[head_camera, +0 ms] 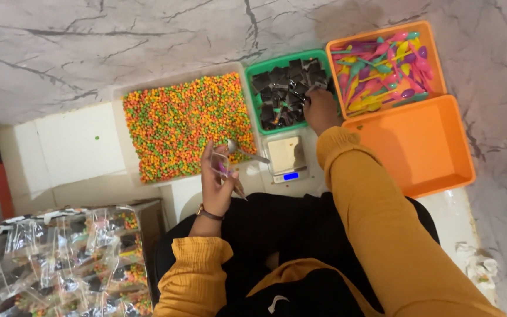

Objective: The person scoops small colorful candies and dark cube-shaped items from plastic containers into small transparent bags, weighs them on a digital scale, and seals the bags.

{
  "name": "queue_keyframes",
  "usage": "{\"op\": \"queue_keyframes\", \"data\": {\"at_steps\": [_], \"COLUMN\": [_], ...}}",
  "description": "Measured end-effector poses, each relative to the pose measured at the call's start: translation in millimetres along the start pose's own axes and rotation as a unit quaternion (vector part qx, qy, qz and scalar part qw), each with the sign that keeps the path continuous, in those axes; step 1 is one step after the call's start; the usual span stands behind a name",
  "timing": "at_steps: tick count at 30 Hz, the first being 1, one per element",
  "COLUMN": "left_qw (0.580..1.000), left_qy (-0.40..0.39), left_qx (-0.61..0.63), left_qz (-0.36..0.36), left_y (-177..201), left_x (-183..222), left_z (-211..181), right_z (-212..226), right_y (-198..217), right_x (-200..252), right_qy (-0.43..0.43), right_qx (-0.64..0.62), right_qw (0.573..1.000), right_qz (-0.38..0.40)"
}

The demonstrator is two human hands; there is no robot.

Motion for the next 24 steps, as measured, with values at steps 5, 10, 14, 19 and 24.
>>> {"op": "queue_keyframes", "data": {"at_steps": [5, 10, 14, 19, 24], "left_qw": [1.0, 1.0, 1.0, 0.998, 0.99], "left_qy": [0.012, 0.013, -0.01, -0.025, -0.034], "left_qx": [-0.001, -0.009, -0.016, -0.061, -0.14], "left_qz": [0.01, 0.012, 0.011, 0.0, 0.004], "left_y": [3.8, 4.3, 4.2, -0.5, -14.7], "left_x": [-9.2, -10.6, -11.1, -11.0, -6.6], "left_z": [8.9, 13.1, 10.3, -2.0, -17.0], "right_z": [23.2, 15.8, -3.6, -22.2, 25.6], "right_y": [22.9, 14.0, -3.5, -5.9, 37.4], "right_x": [-12.8, -31.3, -43.6, -46.6, 3.6], "right_qy": [-0.013, -0.007, 0.039, -0.008, -0.012], "right_qx": [0.077, 0.079, 0.036, -0.239, -0.493], "right_qw": [0.997, 0.996, 0.998, 0.97, 0.866], "right_qz": [0.027, 0.042, 0.03, 0.051, 0.084]}}
Point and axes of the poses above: each hand's wrist, its own x-axis away from the middle knuckle, its own y-axis out of the back of the hand, z = x × y, the point moved 2 cm from there along -x, towards the middle knuckle, and after that the axes turned 7 degrees about z, right-handed, at the moved point
